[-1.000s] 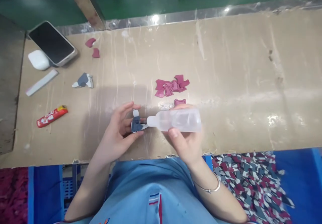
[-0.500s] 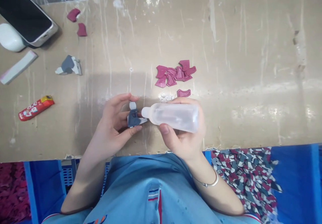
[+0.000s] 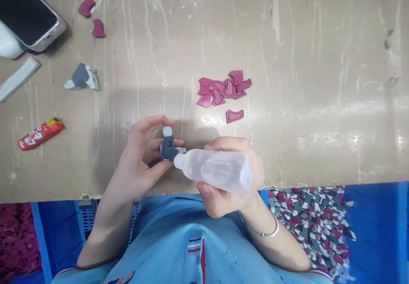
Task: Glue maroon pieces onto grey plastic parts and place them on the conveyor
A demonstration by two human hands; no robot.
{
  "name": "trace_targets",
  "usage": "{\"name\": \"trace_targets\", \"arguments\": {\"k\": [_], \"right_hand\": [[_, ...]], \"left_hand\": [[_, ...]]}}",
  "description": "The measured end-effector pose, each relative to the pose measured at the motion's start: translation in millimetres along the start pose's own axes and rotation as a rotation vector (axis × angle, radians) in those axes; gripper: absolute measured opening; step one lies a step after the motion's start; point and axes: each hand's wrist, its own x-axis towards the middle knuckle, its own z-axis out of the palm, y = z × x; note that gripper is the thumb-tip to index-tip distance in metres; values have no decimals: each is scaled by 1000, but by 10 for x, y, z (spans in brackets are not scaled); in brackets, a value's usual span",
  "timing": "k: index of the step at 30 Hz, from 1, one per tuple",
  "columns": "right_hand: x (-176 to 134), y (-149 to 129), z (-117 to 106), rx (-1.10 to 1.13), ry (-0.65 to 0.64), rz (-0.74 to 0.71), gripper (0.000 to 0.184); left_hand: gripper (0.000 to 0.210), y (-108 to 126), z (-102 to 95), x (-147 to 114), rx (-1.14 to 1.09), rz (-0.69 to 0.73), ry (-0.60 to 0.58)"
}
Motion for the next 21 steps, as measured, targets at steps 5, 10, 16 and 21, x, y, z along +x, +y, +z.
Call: {"name": "trace_targets", "arguments": {"k": [5,10,16,21], "right_hand": [[11,127,46,103,183,-63,33],[22,179,72,36,281,-96,30],[-39,74,32,13,169,18,34],[-34,80,30,32,280,-89,32]], "left_hand": [[61,-11,10,-4,7,-18,22],[63,-18,17,-7,6,-7,24],[60,-11,19,-7,-3,-20,15],[62,-19,21,-4,6,-12,19]]}}
